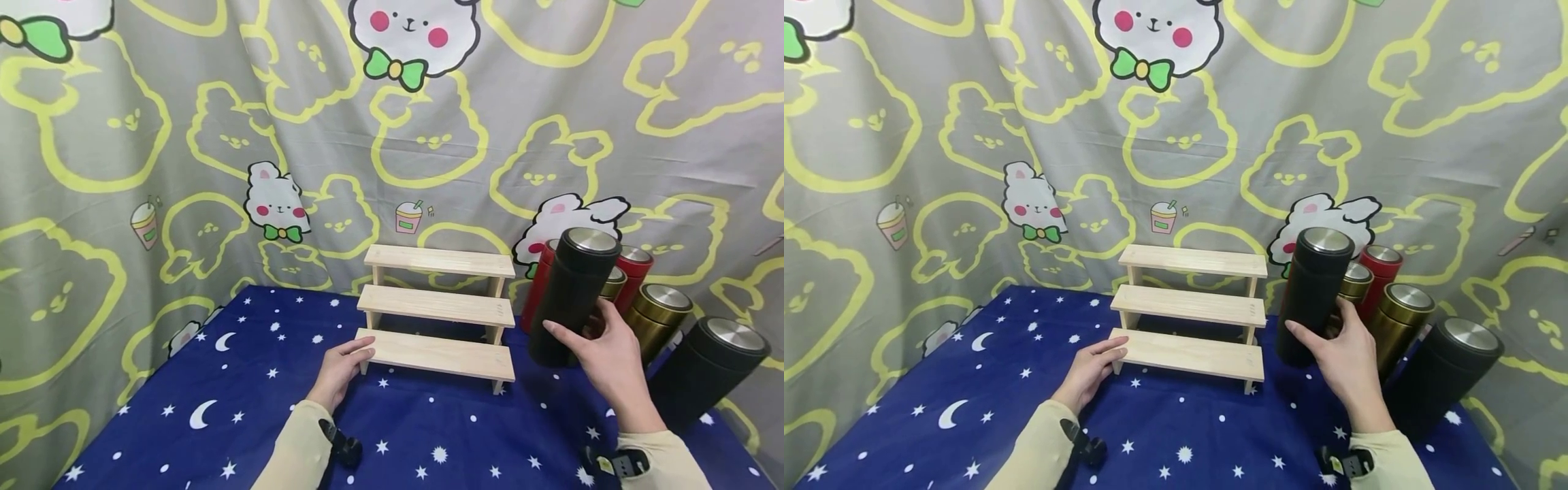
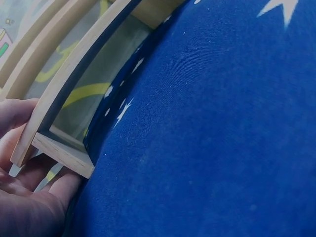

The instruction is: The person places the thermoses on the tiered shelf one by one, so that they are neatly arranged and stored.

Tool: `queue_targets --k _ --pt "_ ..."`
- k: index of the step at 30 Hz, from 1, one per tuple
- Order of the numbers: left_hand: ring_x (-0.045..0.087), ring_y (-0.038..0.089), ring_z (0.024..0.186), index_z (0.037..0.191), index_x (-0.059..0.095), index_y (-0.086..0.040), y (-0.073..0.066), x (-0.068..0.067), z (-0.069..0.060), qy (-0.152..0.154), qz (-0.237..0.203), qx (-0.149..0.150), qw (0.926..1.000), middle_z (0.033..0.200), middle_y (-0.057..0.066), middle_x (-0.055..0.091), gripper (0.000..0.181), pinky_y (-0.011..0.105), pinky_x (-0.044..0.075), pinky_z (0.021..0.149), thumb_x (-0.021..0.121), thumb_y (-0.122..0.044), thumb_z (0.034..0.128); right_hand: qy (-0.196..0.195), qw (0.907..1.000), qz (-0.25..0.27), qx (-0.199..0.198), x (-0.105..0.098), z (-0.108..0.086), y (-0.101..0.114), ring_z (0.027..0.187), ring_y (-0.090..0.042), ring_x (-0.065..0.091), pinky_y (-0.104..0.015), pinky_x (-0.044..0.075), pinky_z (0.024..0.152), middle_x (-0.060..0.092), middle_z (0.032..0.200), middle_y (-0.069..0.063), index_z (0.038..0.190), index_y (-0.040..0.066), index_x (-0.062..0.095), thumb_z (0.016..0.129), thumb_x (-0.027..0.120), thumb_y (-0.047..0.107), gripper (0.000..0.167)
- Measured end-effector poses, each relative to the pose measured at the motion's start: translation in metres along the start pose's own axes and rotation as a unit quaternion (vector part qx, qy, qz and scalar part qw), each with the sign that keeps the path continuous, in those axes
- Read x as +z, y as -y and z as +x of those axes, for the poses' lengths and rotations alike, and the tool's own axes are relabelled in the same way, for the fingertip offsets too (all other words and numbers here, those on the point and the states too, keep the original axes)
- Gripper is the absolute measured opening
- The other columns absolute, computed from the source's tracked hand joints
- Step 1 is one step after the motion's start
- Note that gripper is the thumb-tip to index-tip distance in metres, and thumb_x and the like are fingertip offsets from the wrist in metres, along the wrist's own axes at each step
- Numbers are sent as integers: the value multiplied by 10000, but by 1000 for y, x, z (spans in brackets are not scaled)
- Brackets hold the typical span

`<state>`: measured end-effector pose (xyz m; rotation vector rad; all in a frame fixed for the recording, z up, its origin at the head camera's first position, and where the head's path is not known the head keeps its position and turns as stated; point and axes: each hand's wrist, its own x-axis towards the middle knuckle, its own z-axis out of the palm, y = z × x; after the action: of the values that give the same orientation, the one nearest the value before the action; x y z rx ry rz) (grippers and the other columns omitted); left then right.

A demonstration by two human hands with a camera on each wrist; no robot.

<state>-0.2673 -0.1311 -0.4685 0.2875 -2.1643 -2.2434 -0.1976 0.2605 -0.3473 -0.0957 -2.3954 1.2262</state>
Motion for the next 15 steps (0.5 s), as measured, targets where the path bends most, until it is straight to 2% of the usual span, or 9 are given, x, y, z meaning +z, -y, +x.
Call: queue_targets --k 4,8,11,15 --pt "615 164 939 1145 727 -11 -1 -1 -1 -46 55 -13 10000 1276 200 596 334 297 476 804 774 -75 821 31 9996 137 -247 4 2 14 1132 -370 558 -143 412 757 553 1295 -203 1449 72 421 835 794 366 777" --pt "616 183 970 1149 726 -13 -2 -2 -2 -26 66 -6 10000 1288 204 588 338 322 481 835 778 -80 822 111 9987 286 -402 11 6 26 1101 -324 572 -129 419 771 571 1265 -164 1423 71 452 829 800 362 748" --pt "612 234 1054 1158 722 -14 -2 -1 -1 42 72 5 10000 1320 218 564 351 384 473 911 784 -90 821 171 9984 280 -453 15 10 34 1077 -312 569 -207 437 800 583 1241 -162 1409 72 467 827 796 385 738" --pt "605 262 1086 1157 723 -18 -2 -1 0 85 80 -2 9999 1336 220 550 349 395 471 922 783 -92 822 284 9979 250 -531 19 18 42 1095 -338 545 -406 427 852 577 1244 -183 1411 72 461 835 779 411 741"
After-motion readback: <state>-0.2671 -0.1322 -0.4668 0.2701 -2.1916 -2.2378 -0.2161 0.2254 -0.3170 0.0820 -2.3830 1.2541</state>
